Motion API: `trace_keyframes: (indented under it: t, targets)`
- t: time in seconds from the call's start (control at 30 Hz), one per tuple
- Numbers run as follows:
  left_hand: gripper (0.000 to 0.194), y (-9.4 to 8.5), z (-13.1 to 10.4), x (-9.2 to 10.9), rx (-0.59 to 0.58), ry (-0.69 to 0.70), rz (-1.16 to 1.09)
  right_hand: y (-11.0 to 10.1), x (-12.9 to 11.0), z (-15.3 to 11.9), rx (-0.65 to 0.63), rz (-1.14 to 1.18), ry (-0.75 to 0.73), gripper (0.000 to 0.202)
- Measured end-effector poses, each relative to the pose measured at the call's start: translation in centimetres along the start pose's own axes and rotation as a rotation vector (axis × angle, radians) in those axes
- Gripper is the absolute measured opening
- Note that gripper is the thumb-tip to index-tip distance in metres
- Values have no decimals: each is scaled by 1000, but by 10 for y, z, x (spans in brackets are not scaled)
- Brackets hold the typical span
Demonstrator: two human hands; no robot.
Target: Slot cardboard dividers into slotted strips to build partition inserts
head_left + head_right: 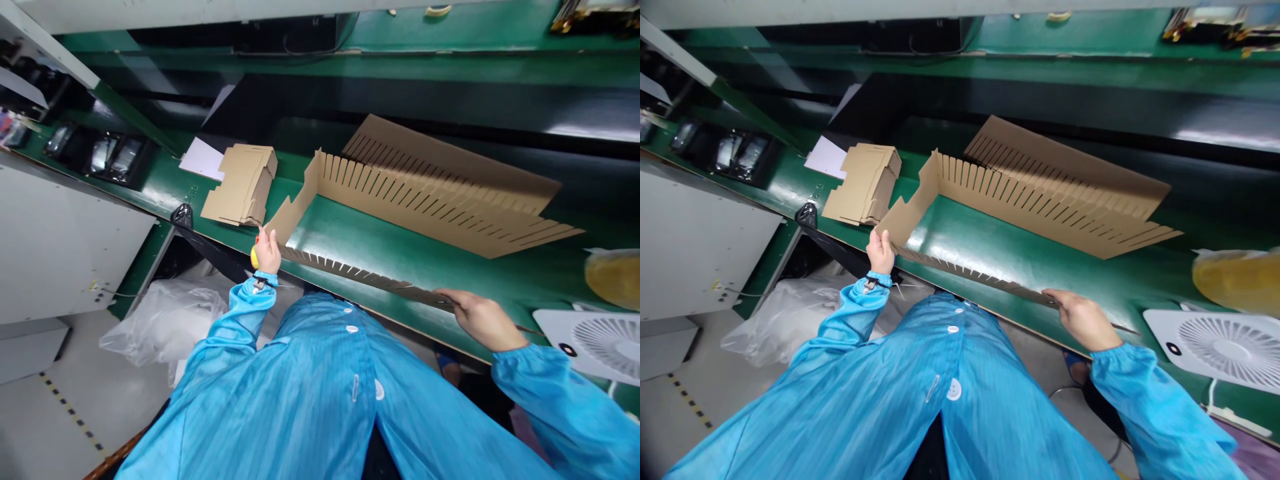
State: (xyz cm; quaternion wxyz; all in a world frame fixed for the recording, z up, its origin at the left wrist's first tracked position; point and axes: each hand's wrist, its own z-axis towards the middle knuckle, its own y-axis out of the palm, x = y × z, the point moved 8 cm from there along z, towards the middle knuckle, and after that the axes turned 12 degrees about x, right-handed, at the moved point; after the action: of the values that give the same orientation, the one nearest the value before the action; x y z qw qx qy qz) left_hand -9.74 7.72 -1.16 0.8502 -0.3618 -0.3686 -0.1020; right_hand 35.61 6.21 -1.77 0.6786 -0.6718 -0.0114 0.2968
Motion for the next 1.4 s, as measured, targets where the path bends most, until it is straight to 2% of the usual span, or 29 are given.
trace_keyframes:
  t: [0.17, 0.27, 0.33, 0.4, 0.5, 0.53, 0.6, 0.67, 0.73, 0.8, 0.87, 0.93, 1.03, 1.13, 1.23, 1.4]
  targets:
    - [59, 2, -8, -4, 17, -74, -9, -1, -5, -3, -74, -61, -19, 36]
    - [62, 4, -10, 0, 17, -52, -23, -3, -28, 9, -145, -93, -99, 31]
    - [63, 6, -13, 0, 23, -55, -43, -6, -59, 33, -158, -33, -171, 35]
    - [61, 9, -18, -1, 23, -78, -73, -10, -102, 73, -109, 82, -242, 41]
    - [58, 14, -24, 2, 6, -68, -119, -16, -175, 149, 85, 220, -368, 49]
    - [57, 16, -26, 6, -4, -50, -130, -9, -198, 172, 92, 248, -424, 52]
    - [54, 19, -29, 14, -42, -12, -146, 14, -238, 209, 19, 262, -547, 56]
    - [50, 20, -31, 20, -96, 22, -170, 44, -261, 229, -107, 233, -662, 46]
    - [46, 15, -34, 22, -147, 70, -200, 68, -268, 237, -212, 191, -743, 28]
    - [45, 1, -39, 15, -145, 88, -196, 80, -266, 239, -248, 173, -781, 20]
    - [46, -15, -48, -3, -125, 38, -163, 80, -262, 240, -229, 188, -793, 21]
    - [46, -19, -58, -23, -177, -52, -152, 76, -261, 239, -207, 214, -800, 22]
    - [53, 0, -69, -42, -376, -146, -180, 71, -263, 239, -199, 222, -806, 22]
    - [48, 27, -68, -49, -522, -169, -189, 70, -265, 240, -213, 214, -798, 23]
    - [34, 43, -62, -49, -578, -157, -204, 69, -263, 241, -222, 212, -781, 24]
    - [19, 45, -54, -42, -630, -105, -251, 67, -261, 244, -229, 208, -773, 23]
